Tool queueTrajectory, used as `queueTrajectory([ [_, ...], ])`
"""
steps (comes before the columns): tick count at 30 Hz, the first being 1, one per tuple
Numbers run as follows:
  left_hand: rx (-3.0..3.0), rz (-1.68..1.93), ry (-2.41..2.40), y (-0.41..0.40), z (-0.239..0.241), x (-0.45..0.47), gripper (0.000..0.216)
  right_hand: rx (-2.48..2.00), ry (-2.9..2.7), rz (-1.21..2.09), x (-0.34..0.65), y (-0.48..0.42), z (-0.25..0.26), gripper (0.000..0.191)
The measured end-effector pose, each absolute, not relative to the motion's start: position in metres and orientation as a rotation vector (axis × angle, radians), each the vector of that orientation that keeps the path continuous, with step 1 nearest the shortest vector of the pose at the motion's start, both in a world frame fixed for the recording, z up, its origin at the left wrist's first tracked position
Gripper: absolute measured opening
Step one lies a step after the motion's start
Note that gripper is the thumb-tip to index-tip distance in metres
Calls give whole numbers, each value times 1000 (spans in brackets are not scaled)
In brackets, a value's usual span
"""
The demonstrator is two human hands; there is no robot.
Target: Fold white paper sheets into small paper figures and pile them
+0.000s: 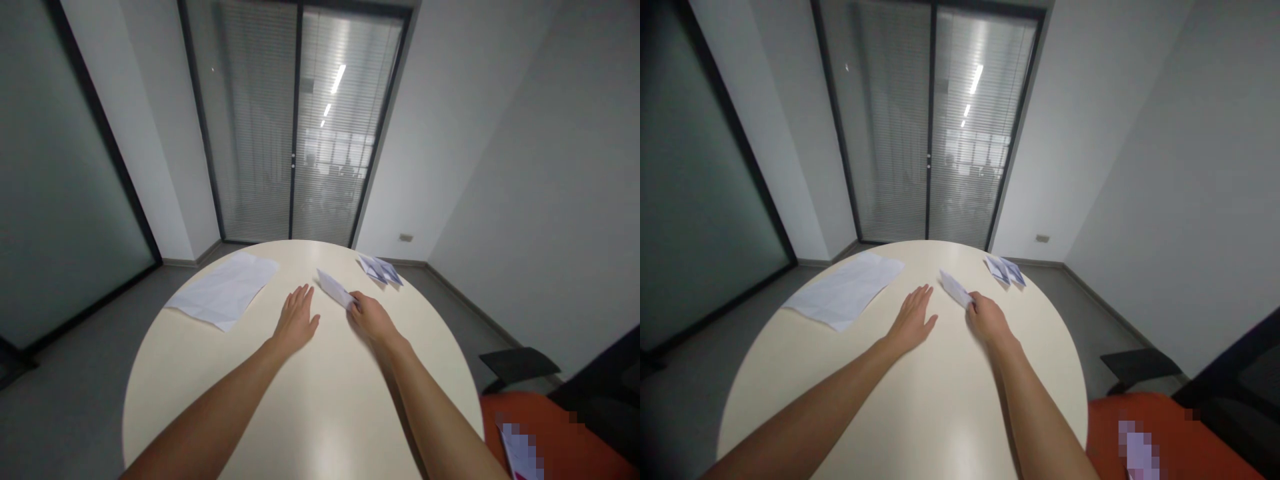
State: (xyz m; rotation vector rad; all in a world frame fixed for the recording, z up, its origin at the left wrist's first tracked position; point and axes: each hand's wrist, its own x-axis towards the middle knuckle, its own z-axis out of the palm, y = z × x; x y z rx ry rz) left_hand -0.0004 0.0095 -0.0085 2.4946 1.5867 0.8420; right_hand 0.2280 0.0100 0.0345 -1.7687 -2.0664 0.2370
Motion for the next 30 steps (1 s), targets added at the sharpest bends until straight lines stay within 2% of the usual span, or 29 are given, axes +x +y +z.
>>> queueTrajectory([
  [6,2458,737,1581,10,-13,0,62,-2046,-1992,-11,229,11,35,57],
  [12,2444,715,1586,10,-11,-1,62,-1996,-2121,-83,215,15,31,47],
  [20,2439,703,1580,9,-6,-3,61,-2078,-2249,-161,208,33,31,46],
  [30,2421,669,1583,13,-5,-2,63,-2218,-2149,-78,223,78,34,43],
])
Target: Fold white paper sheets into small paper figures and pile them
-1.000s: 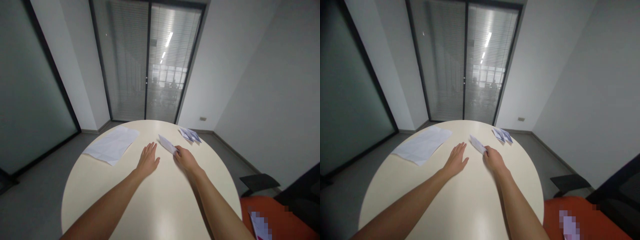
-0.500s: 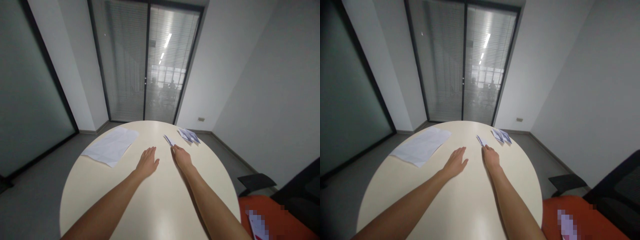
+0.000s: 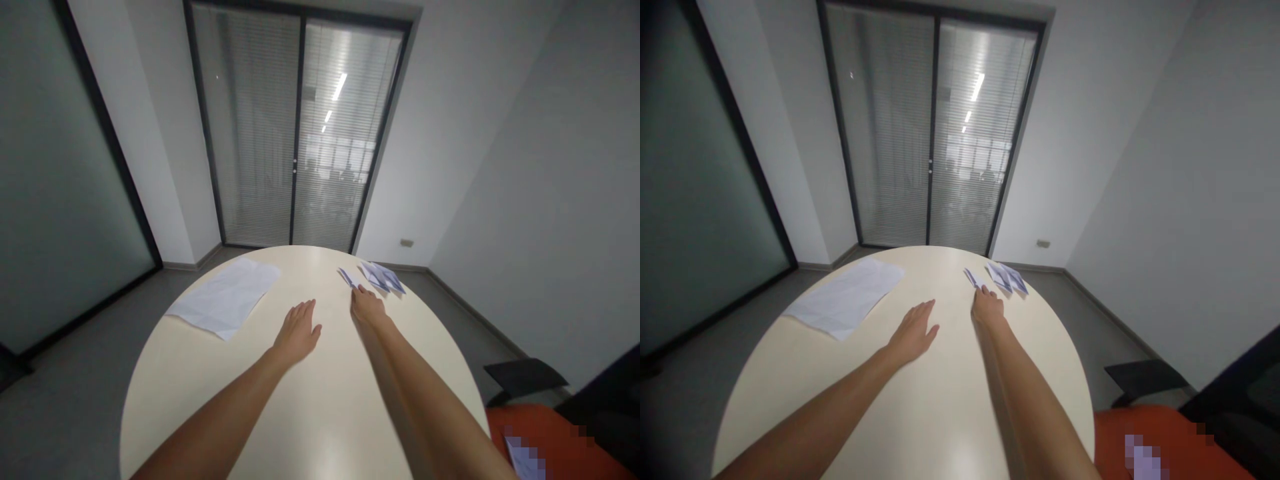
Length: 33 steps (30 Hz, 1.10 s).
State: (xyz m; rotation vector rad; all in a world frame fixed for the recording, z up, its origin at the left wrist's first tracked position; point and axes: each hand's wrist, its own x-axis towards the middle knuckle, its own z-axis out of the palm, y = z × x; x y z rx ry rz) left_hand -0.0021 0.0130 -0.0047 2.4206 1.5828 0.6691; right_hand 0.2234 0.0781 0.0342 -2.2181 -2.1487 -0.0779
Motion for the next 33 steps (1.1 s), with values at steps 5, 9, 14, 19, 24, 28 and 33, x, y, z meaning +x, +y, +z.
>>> queueTrajectory([
  [5,2415,670,1567,15,-3,-2,63,-2256,-2078,-71,228,97,34,48],
  [9,2410,651,1577,18,-3,-2,62,-2247,-2055,-71,234,111,32,52],
  [14,2406,632,1585,21,-2,-1,60,-2220,-2014,-80,241,125,29,50],
  [19,2399,637,1586,21,-3,-1,61,-2239,-1991,-123,243,133,27,50],
  [24,2413,663,1585,22,-6,0,60,-2233,-1962,-247,235,127,24,54],
  [28,2419,726,1583,21,-8,2,58,-2114,-1980,-364,218,108,20,42],
  [33,2435,895,1599,19,-8,3,51,-2097,-2060,-245,200,71,21,39],
])
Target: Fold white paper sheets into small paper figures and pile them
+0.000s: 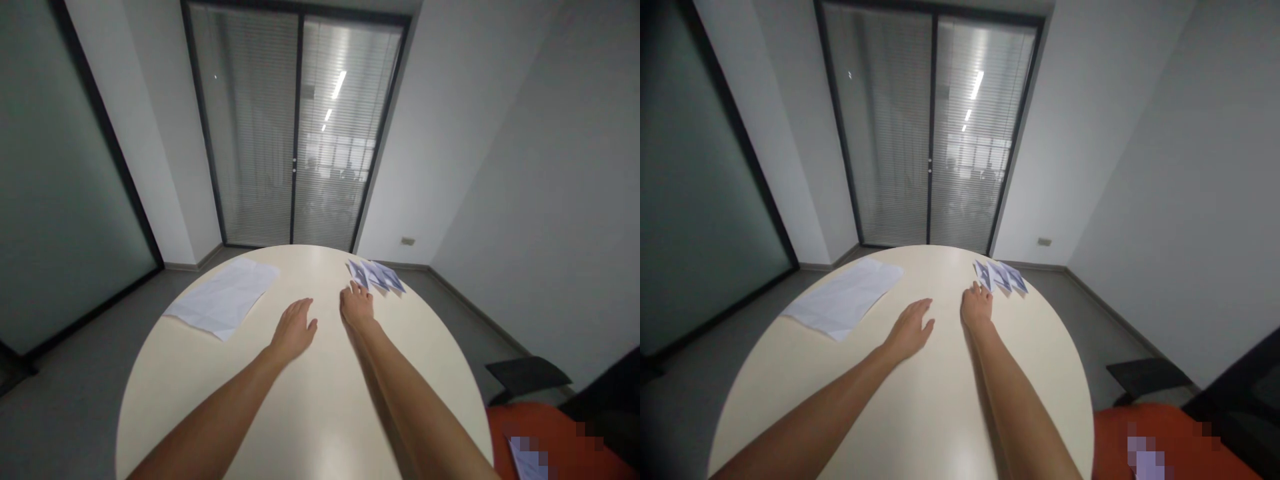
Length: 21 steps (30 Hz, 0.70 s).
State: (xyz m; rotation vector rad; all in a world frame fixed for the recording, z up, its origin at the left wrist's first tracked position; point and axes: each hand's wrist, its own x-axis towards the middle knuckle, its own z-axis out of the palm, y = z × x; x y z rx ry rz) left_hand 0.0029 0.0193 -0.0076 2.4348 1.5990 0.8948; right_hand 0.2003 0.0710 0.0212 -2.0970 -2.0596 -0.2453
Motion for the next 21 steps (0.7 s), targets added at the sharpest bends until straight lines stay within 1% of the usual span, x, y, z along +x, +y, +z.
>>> queueTrajectory([
  [2,2442,923,1716,19,-3,-1,49,-2115,-2085,-152,198,54,24,37],
  [5,2389,875,2052,20,4,-15,48,-2084,-2144,16,202,30,25,34],
  [8,2257,730,2359,22,7,-33,58,-1973,-2119,98,212,10,19,39],
  [10,2144,651,2479,24,4,-43,64,-1912,-2119,147,218,1,15,40],
  [14,2015,516,2481,27,-5,-51,70,-1838,-2148,181,227,-4,15,35],
  [21,2127,434,2427,21,10,-37,61,-1807,-2132,175,235,1,22,31],
])
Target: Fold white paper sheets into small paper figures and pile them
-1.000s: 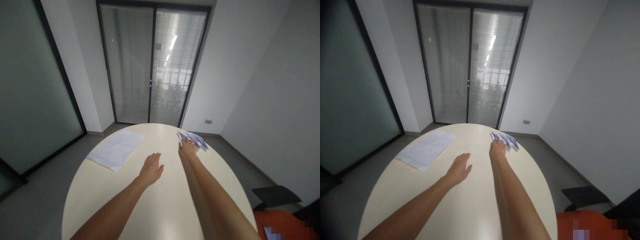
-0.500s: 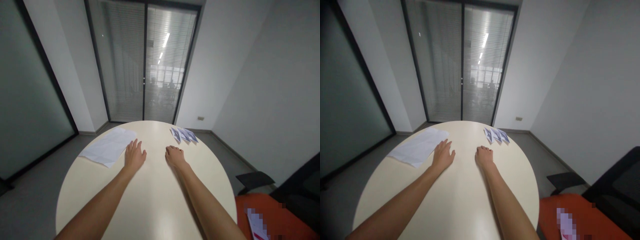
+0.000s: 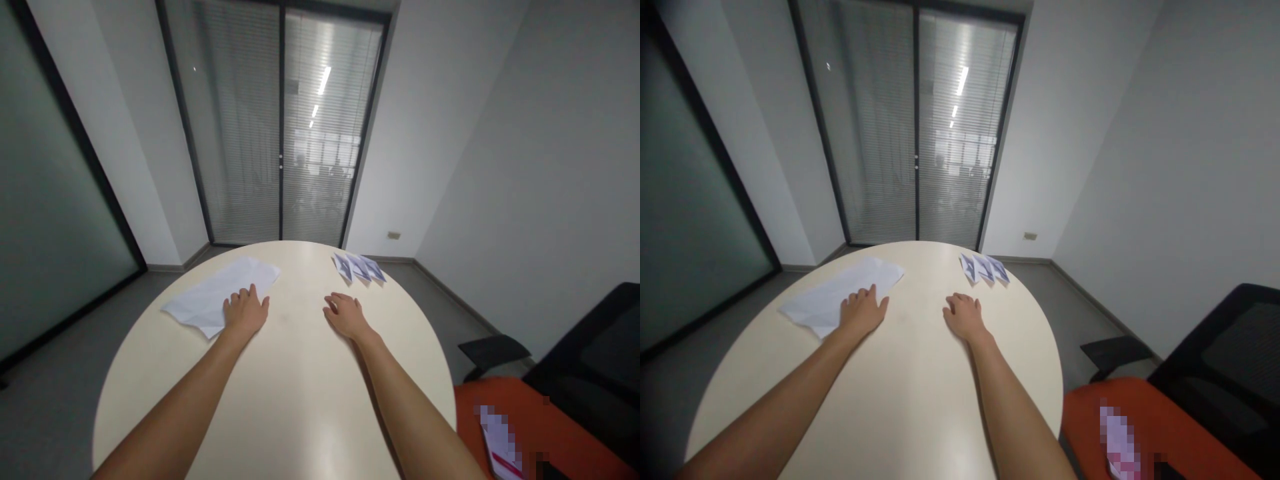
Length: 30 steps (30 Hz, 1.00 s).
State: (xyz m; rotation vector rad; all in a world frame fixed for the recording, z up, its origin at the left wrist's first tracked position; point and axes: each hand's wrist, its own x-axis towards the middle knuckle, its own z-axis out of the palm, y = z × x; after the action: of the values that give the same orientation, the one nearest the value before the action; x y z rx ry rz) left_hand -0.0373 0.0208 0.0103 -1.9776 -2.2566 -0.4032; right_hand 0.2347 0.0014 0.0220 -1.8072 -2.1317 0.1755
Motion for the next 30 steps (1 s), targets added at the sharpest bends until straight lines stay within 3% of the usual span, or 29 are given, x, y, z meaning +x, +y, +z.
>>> queueTrajectory([
  [4,-2173,-341,-2141,17,16,-32,44,-1801,-2140,161,236,2,24,29],
  [11,-2459,-417,-1912,18,9,-29,37,-1775,-2124,157,235,7,19,31],
  [19,-2772,-655,-1609,14,9,-26,34,-1664,-2071,218,235,14,12,58],
  [26,-2925,-706,-1505,9,14,-29,49,-1391,-2056,154,237,18,15,48],
  [30,-2979,-724,-1424,8,15,-31,47,-1398,-2095,149,237,19,17,23],
])
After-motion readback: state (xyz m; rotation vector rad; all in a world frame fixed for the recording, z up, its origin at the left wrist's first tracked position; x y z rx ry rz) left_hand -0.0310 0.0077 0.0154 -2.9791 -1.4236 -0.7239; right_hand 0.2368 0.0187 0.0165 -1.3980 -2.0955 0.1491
